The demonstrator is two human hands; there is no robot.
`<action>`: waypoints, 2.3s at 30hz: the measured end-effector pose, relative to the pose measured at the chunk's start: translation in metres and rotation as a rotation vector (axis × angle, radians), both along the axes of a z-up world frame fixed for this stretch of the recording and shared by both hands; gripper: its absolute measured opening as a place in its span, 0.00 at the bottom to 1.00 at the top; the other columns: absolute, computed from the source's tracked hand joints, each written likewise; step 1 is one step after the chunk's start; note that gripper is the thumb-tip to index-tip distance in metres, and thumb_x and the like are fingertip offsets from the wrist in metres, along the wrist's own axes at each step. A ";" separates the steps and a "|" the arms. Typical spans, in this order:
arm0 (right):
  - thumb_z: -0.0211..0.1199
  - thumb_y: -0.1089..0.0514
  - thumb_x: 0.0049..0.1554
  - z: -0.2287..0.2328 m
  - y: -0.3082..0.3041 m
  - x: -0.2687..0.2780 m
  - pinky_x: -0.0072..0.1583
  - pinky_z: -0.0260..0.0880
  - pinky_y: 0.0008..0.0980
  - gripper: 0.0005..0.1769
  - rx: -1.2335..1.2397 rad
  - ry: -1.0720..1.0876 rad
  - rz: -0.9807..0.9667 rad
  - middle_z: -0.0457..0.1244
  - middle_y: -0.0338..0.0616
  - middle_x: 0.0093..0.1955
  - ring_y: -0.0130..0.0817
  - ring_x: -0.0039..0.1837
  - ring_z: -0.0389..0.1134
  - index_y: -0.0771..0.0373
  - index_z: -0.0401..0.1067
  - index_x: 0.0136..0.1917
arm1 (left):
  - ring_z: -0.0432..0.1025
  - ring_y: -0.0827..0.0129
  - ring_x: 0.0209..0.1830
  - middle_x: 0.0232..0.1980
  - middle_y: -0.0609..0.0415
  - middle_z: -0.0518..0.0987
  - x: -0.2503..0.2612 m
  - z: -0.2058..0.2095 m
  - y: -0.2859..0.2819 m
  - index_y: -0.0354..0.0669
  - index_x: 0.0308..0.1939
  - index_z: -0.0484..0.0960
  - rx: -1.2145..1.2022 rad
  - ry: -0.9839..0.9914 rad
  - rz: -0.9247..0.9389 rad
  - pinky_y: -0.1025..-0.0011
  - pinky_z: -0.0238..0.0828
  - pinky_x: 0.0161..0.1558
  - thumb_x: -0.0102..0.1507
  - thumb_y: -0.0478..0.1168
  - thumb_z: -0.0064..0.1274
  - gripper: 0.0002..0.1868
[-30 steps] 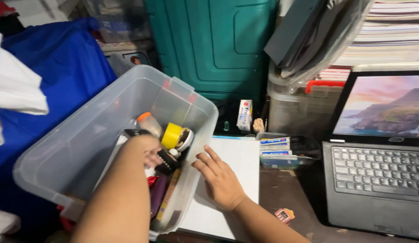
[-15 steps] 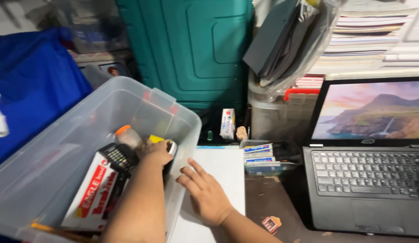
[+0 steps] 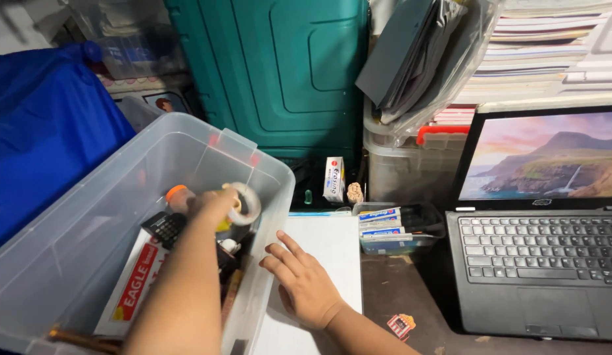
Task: Organizing office supplies into storage bins and positioning a laptop on a workspace.
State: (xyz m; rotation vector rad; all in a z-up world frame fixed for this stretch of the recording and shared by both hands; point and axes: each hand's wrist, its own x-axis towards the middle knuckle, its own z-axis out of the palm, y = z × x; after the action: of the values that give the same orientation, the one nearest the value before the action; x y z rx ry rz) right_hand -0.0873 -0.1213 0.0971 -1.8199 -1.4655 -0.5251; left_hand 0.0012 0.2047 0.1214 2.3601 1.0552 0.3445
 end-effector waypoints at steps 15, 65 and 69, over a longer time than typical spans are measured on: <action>0.59 0.72 0.40 0.000 0.002 -0.001 0.66 0.64 0.48 0.37 -0.001 -0.034 -0.029 0.58 0.51 0.71 0.59 0.82 0.48 0.60 0.66 0.65 | 0.78 0.64 0.35 0.40 0.48 0.84 -0.009 0.126 -0.055 0.43 0.43 0.90 0.050 -0.289 -0.560 0.64 0.76 0.41 0.55 0.52 0.66 0.20; 0.62 0.70 0.42 -0.008 0.001 0.005 0.70 0.61 0.49 0.36 0.016 -0.067 -0.015 0.59 0.51 0.71 0.61 0.81 0.50 0.62 0.67 0.66 | 0.77 0.55 0.60 0.60 0.45 0.83 -0.022 0.004 -0.060 0.43 0.59 0.84 0.414 0.709 -0.433 0.60 0.73 0.60 0.61 0.43 0.57 0.22; 0.62 0.70 0.41 -0.008 0.001 0.004 0.68 0.62 0.49 0.37 -0.008 -0.031 -0.010 0.58 0.51 0.72 0.60 0.82 0.49 0.61 0.67 0.66 | 0.72 0.57 0.65 0.63 0.48 0.80 -0.055 0.042 -0.083 0.48 0.61 0.80 0.501 0.828 -0.423 0.59 0.68 0.64 0.58 0.42 0.66 0.27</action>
State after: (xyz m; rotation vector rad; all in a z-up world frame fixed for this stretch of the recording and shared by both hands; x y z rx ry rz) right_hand -0.0833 -0.1205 0.0896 -1.8342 -1.4815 -0.5555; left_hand -0.0539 0.1217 0.1634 3.1990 0.7934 -0.6588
